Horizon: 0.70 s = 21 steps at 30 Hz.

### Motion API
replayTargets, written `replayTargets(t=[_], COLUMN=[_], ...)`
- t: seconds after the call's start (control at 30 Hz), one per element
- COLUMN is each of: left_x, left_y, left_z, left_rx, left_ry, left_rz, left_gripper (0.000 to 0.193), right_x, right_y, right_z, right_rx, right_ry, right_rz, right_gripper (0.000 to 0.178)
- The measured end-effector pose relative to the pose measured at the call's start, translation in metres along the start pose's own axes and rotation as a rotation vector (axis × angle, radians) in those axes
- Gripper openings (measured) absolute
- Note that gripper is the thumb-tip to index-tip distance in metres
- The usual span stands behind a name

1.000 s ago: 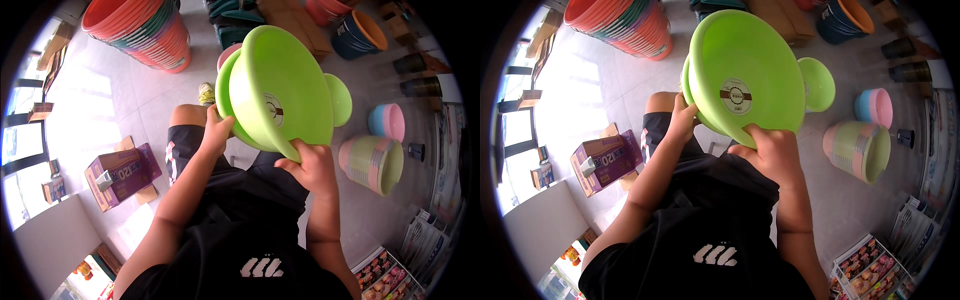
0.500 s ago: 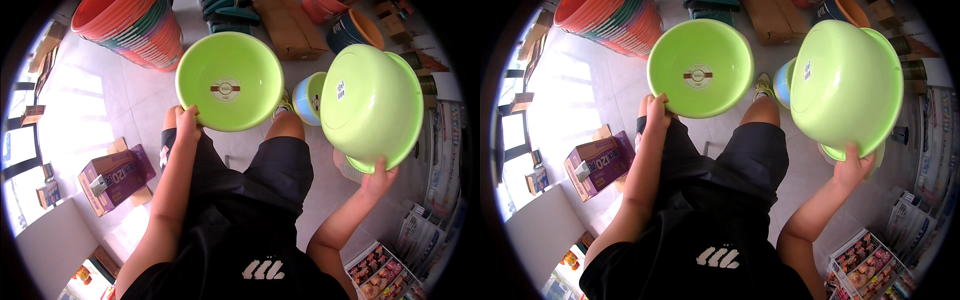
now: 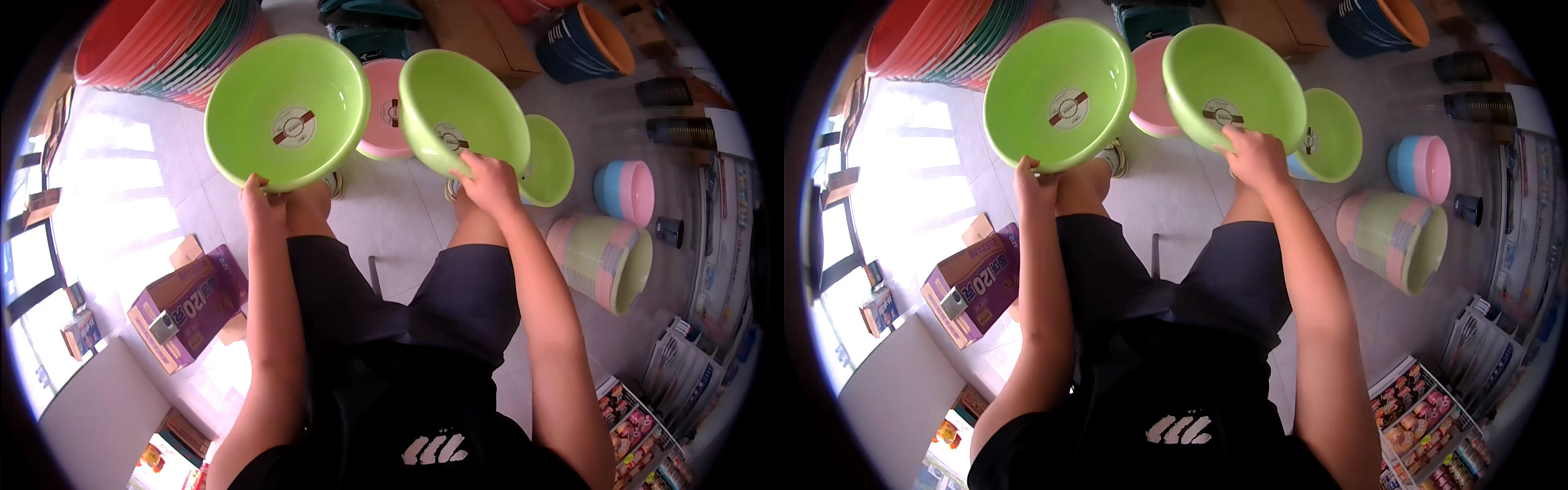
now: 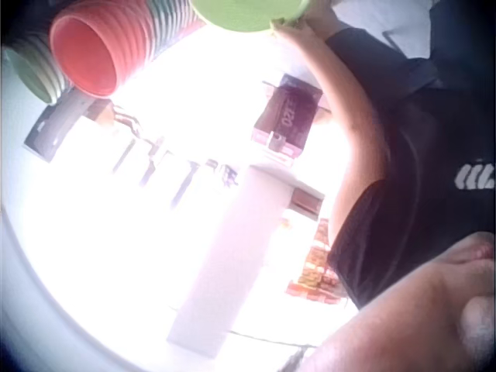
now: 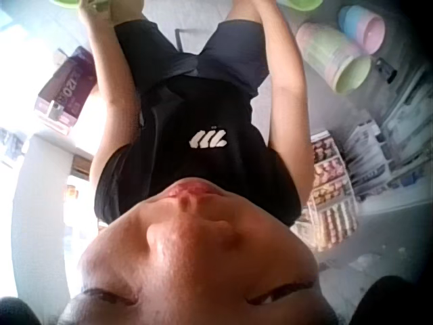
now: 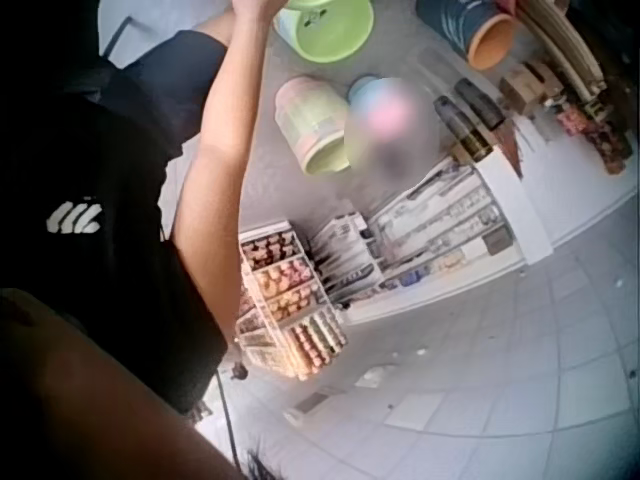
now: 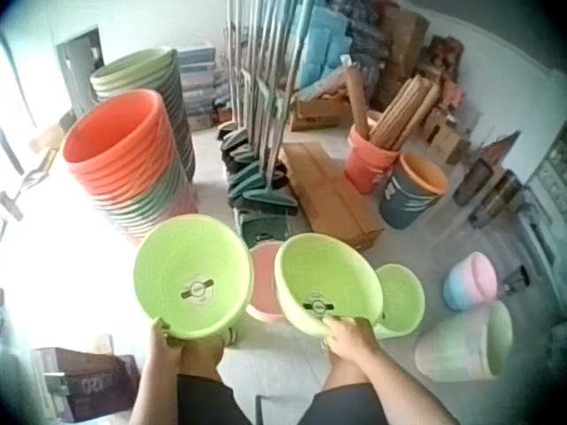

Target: The person repeatedly picks up, compares, and stacks colorful plastic basins of various sizes and colors. They handle the basins one by one, often placing them on the floor or on top of other basins, and occasionally inspecting them by turning them over.

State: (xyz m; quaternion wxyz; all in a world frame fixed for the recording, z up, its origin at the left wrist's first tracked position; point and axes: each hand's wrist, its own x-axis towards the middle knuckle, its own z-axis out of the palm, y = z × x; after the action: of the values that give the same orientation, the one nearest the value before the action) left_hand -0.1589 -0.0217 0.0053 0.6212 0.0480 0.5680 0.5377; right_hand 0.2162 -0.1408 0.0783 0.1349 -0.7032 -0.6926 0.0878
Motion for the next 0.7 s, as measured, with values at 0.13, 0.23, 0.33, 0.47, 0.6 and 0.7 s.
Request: replayTargets(t=[0.13,0.23,0.33,0.47,0.6,0.7], left_x=[0.011,0.009,0.012,0.004,0.007,0.008], left_y=[0.0,0.007,0.015,0.021,0.024,0.026], left_z=[-0.012,-0.012,-0.008,0.009,0.013,0.01], left_rx=[-0.061,-0.073,-0.09,-0.016,-0.07,-0.06], left_ry=[0.034,0.011,-0.001,0.021,0.003,-0.021], left_rz=[0.001,-0.008,-0.045,-0.044,-0.044,-0.061], left_gripper=[0.029,0.031,0.036,0.05,0.04,0.038], right_x=[0.032,0.059,0.085,0.104,0.096,0.093], right_y=[0.015,0.025,0.029,0.037,0.049,0.051], right_z=[0.065,0.112,0.15,0.194,0.228,0.235], right_rx=[-0.049,-0.136,-0.241,-0.245,-0.271,-0.23], right_ry=[-0.066,-0.12,-0.156,-0.202,-0.282,-0.367], right_rz=[-0.085,-0.147,-0.244,-0.258,-0.231,-0.145], right_gripper=[0.01,0.016,0.016,0.011,0.013,0.014])
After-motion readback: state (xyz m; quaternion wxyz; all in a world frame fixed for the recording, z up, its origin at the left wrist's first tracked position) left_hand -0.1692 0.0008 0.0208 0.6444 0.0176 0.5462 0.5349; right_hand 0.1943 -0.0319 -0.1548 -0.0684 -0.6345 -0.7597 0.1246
